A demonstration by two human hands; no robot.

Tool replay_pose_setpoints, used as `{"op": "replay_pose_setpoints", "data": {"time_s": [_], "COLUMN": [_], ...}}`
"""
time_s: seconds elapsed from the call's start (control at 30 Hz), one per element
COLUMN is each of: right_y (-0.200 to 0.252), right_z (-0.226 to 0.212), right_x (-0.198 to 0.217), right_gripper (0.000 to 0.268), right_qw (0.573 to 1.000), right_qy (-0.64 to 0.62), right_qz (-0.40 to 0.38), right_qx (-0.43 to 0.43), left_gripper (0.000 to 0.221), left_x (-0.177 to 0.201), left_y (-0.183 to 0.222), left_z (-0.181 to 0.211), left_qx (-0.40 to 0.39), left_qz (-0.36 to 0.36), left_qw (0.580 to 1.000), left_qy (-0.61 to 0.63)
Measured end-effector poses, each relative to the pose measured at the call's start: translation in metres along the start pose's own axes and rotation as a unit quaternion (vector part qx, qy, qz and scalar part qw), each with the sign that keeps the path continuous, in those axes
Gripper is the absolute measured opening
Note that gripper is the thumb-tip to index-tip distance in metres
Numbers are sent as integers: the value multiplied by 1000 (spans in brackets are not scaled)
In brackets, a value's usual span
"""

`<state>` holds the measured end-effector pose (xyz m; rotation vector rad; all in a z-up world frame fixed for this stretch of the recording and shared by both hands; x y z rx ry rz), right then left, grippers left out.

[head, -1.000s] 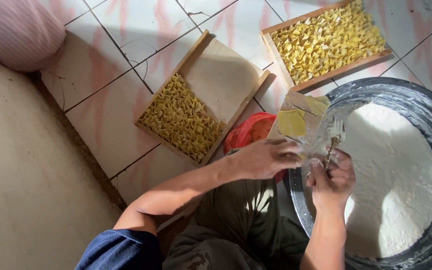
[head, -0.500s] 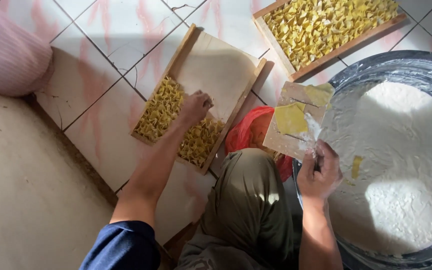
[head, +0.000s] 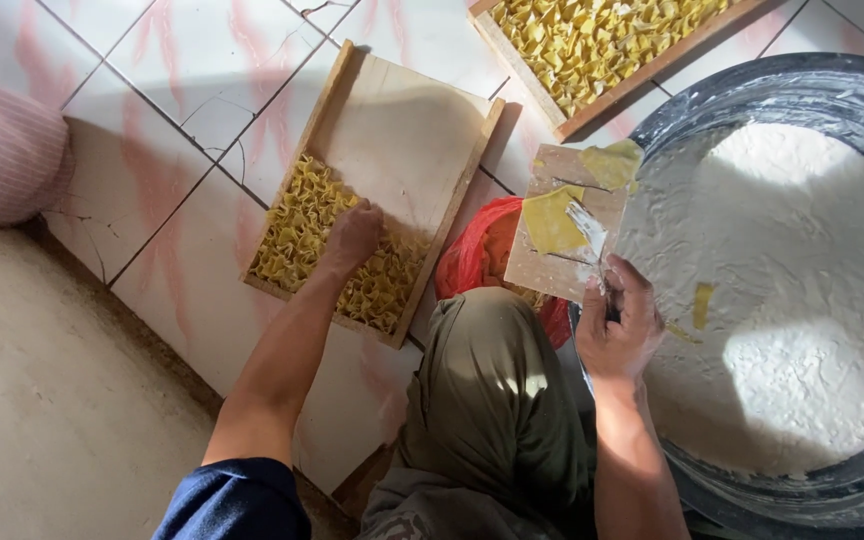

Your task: The person scoops a white filling from a large metal bowl using a fork and places it onto square yellow dough sheets. They fold the dough over the filling to form small dumplings and place them into a wooden tray. The process is repeated continuously.

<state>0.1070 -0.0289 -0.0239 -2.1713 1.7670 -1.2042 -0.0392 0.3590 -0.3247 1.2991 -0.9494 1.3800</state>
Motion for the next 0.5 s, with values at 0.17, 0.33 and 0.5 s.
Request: {"op": "replay_pose_setpoints", "data": {"time_s": [0.17, 0.33, 0.5], "right_y": [-1, -3, -3], "right_z": [6, 7, 7], "right_x": [4, 8, 6], "right_gripper": [26, 25, 24], "right_qw": [999, 997, 998], "right_qy": [-19, -43, -31], "right_qz": [17, 18, 17], "right_qx": [-32, -62, -58], "left_gripper": [10, 30, 26], "left_x": [31, 94, 55], "left_y": [6, 38, 46], "left_z": [1, 2, 4], "left_qx": [42, 116, 99], "left_qz": [48, 141, 100], "left_qw": [987, 957, 978], "left_qy": [151, 226, 156]}}
Point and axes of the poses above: each hand's wrist, its own y-axis away from the middle knuckle, its own x-axis out of the back of the hand, z = x × y, the point moved 10 cm from there along -y, towards the middle knuckle, and after that the axes turned 11 degrees about -x, right-handed, at the moved point
